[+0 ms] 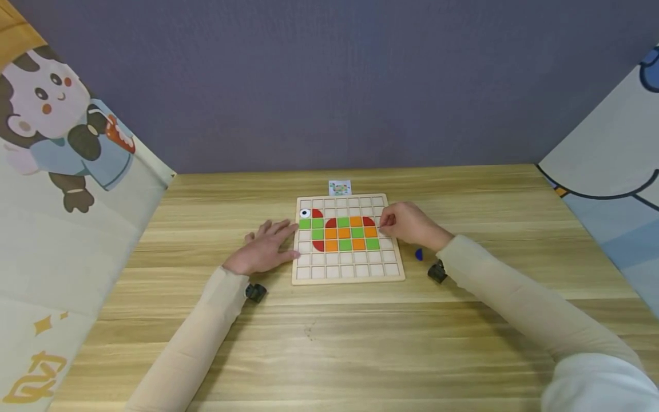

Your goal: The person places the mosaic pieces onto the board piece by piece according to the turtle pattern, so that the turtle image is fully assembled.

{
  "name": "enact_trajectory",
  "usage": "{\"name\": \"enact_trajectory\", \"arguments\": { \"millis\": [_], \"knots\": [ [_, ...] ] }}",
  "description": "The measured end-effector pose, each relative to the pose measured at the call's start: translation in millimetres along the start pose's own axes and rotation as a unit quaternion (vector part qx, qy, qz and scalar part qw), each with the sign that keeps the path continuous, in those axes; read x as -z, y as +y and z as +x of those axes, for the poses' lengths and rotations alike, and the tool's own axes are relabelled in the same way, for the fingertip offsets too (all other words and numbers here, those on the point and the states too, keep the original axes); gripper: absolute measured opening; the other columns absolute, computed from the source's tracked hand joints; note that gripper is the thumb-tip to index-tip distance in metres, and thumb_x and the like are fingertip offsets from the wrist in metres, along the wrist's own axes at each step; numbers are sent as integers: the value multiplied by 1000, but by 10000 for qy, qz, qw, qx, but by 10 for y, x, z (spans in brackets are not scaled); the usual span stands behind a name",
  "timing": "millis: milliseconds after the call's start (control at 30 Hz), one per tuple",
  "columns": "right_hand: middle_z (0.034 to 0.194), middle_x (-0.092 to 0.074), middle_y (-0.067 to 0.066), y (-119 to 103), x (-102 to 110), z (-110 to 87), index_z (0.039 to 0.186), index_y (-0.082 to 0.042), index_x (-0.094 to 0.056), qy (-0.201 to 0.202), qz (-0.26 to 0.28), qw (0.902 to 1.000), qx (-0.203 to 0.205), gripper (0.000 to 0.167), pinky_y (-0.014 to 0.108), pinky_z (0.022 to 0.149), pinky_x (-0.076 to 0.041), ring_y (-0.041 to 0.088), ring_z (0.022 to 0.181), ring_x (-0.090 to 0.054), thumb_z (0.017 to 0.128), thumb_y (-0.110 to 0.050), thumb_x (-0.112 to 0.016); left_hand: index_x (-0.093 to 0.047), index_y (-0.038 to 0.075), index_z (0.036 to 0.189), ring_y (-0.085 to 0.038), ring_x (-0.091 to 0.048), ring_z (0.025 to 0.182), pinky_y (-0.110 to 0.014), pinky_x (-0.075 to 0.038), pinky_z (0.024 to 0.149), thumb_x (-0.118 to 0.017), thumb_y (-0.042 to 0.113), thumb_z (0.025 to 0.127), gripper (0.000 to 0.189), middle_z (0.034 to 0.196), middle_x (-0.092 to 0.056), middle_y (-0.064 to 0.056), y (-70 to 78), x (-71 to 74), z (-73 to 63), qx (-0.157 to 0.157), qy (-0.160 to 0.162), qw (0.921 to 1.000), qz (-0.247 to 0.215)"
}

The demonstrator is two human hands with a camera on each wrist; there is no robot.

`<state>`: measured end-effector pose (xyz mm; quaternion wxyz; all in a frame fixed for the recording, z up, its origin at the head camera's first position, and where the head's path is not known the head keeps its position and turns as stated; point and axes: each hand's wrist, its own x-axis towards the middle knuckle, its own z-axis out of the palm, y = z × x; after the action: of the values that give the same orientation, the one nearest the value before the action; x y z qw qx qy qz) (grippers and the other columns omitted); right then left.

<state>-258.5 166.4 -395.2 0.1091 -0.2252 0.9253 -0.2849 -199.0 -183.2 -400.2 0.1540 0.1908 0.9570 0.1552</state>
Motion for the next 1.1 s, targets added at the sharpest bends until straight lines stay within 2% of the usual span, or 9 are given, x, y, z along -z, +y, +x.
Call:
{"name": "enact_trajectory", "arguments": {
  "millis": [167, 267, 333, 433, 567, 667, 767, 900, 1100],
  "knots": [
    [78, -63, 1, 42, 107, -59, 89, -12, -70, 74, -57, 10000, -20, 12, 34, 57, -45, 18, 64, -54, 91, -23, -65, -19, 20, 153, -46, -2, 138, -73, -10, 98, -49, 51, 95, 72, 157, -11, -8, 8, 4, -3, 6, 28, 10000, -1],
    [81, -62, 1, 100, 212, -158, 93, -10, -70, 79, -187, 9997, 146, 10, 35, 61, -47, 17, 68, -55, 91, -18, -64, -20, 19, 152, -45, -3, 138, -73, -10, 98, -49, 51, 94, 72, 157, -11, -9, 12, 7, -8, 21, 36, 10000, 30],
    [84, -62, -1, 151, 259, -247, 93, -11, -70, -41, -308, 9990, 317, 6, 34, 65, -48, 15, 72, -56, 90, -14, -66, -20, 19, 152, -45, -3, 139, -73, -11, 98, -49, 51, 94, 72, 157, -11, -9, 13, 8, -11, 47, 29, 10000, 45],
    [87, -60, -3, 243, 281, -396, 93, -12, -71, -442, -396, 9957, 714, 8, 32, 67, -49, 13, 74, -56, 86, -9, -70, -20, 19, 152, -45, -3, 139, -72, -11, 98, -49, 50, 94, 72, 157, -11, -9, 19, 13, -17, 75, 22, 10000, 38],
    [92, -60, -3, 329, 264, -592, 94, -12, -71, -885, -134, 9898, 1107, 17, 29, 73, -52, 13, 80, -59, 82, 1, -71, -20, 20, 152, -45, -3, 139, -72, -11, 98, -49, 50, 95, 71, 157, -12, -9, 25, 12, -14, 43, 22, 10000, 28],
    [97, -61, -2, 331, 248, -704, 93, -10, -72, -917, -59, 9879, 1248, 23, 30, 79, -52, 16, 90, -60, 79, 8, -70, -20, 20, 152, -45, -3, 139, -72, -11, 99, -48, 50, 95, 71, 157, -12, -9, 29, 12, -11, 29, 18, 10000, 29],
    [99, -62, 0, 329, 218, -766, 92, -8, -73, -803, -128, 9871, 1378, 25, 31, 79, -52, 19, 93, -60, 77, 12, -70, -20, 20, 152, -45, -3, 139, -72, -11, 99, -49, 50, 95, 71, 157, -12, -9, 31, 15, -11, 38, 22, 10000, 39],
    [97, -61, 1, 353, 172, -801, 91, -8, -74, -569, -213, 9893, 1328, 22, 28, 75, -53, 18, 90, -60, 77, 10, -72, -20, 19, 152, -45, -3, 139, -72, -11, 99, -49, 50, 95, 71, 157, -12, -9, 31, 16, -13, 37, 32, 10000, 33],
    [84, -59, -5, 384, 151, -830, 90, -10, -75, -275, -409, 9955, 807, 14, 24, 63, -50, 8, 72, -57, 80, -1, -74, -21, 19, 152, -45, -3, 139, -73, -11, 98, -50, 50, 94, 71, 157, -12, -10, 27, 11, -12, 21, 38, 10000, 1]
  ]
}}
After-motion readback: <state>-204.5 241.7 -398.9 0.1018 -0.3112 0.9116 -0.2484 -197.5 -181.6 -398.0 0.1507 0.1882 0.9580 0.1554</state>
